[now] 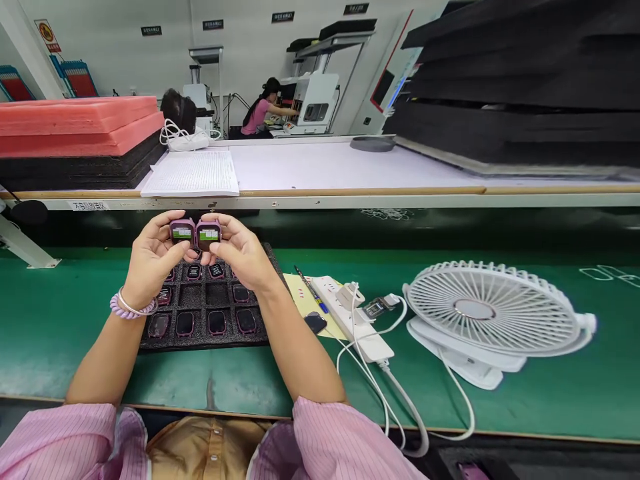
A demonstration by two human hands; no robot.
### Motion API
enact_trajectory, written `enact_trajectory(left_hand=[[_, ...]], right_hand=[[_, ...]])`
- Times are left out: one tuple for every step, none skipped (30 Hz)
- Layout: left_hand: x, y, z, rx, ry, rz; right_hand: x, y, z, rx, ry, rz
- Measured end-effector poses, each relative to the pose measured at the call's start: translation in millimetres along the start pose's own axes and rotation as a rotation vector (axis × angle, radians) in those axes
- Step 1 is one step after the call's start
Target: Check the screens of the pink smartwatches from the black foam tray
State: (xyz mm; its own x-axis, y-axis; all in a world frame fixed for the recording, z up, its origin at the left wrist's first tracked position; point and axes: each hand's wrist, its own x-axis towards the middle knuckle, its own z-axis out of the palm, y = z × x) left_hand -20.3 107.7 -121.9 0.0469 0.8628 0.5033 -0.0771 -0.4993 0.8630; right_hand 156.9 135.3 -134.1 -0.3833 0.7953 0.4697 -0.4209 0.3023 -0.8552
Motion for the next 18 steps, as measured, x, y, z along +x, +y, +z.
enact_trajectory(left_hand=[[0.7, -0.9, 0.3, -0.002, 0.012, -0.002], [1.3, -1.4, 0.8, -0.003, 0.024, -0.003], [1.8, -1.7, 1.3, -0.001, 0.035, -0.005], [2.0, -1.9, 1.8, 0.005, 0.045, -0.005], [2.1, -2.1, 2.2, 0.011, 0.05, -0.004], [2.0, -2.3, 2.4, 0.018, 0.051, -0.004], [1.9, -2.7, 2.5, 0.022, 0.048, -0.003], [1.8, -3.2, 2.3, 0.023, 0.043, 0.001], [1.8, -3.8, 2.1, 0.022, 0.037, 0.003], [1.9, -4.5, 1.9, 0.02, 0.032, 0.008], [2.0, -5.3, 1.8, 0.018, 0.027, 0.012], [2.1, -6.0, 1.8, 0.014, 0.024, 0.016], [2.2, -6.6, 1.9, 0.011, 0.023, 0.017], [2.3, -6.9, 2.1, 0.007, 0.027, 0.014], [2.2, -6.9, 2.5, 0.004, 0.031, 0.008], [2.1, -6.7, 2.8, 0.003, 0.035, 0.0], [1.9, -6.2, 3.1, 0.003, 0.038, -0.01], [1.6, -5.7, 3.3, 0.002, 0.039, -0.016]], right_hand=[[0.6, 0.8, -0.2, 0.006, 0.0, 0.002], [1.2, 1.4, -0.3, 0.01, 0.001, 0.004], [1.6, 1.8, -0.4, 0.011, 0.004, 0.006], [1.7, 2.2, -0.4, 0.007, 0.009, 0.009], [1.7, 2.5, -0.5, -0.002, 0.014, 0.013], [1.6, 2.8, -0.6, -0.011, 0.02, 0.016], [1.5, 2.9, -0.8, -0.017, 0.025, 0.018], [1.5, 2.9, -1.0, -0.019, 0.029, 0.018], [1.5, 2.9, -1.3, -0.017, 0.031, 0.015], [1.6, 2.8, -1.5, -0.015, 0.032, 0.012], [1.9, 2.8, -1.7, -0.014, 0.034, 0.011], [2.2, 2.9, -1.7, -0.014, 0.037, 0.01], [2.5, 3.1, -1.5, -0.015, 0.042, 0.011], [2.9, 3.4, -1.2, -0.018, 0.048, 0.013], [3.1, 3.8, -0.8, -0.021, 0.056, 0.015], [3.3, 4.3, -0.3, -0.023, 0.066, 0.016], [3.3, 4.7, 0.1, -0.025, 0.076, 0.014], [3.2, 5.0, 0.4, -0.024, 0.081, 0.012]])
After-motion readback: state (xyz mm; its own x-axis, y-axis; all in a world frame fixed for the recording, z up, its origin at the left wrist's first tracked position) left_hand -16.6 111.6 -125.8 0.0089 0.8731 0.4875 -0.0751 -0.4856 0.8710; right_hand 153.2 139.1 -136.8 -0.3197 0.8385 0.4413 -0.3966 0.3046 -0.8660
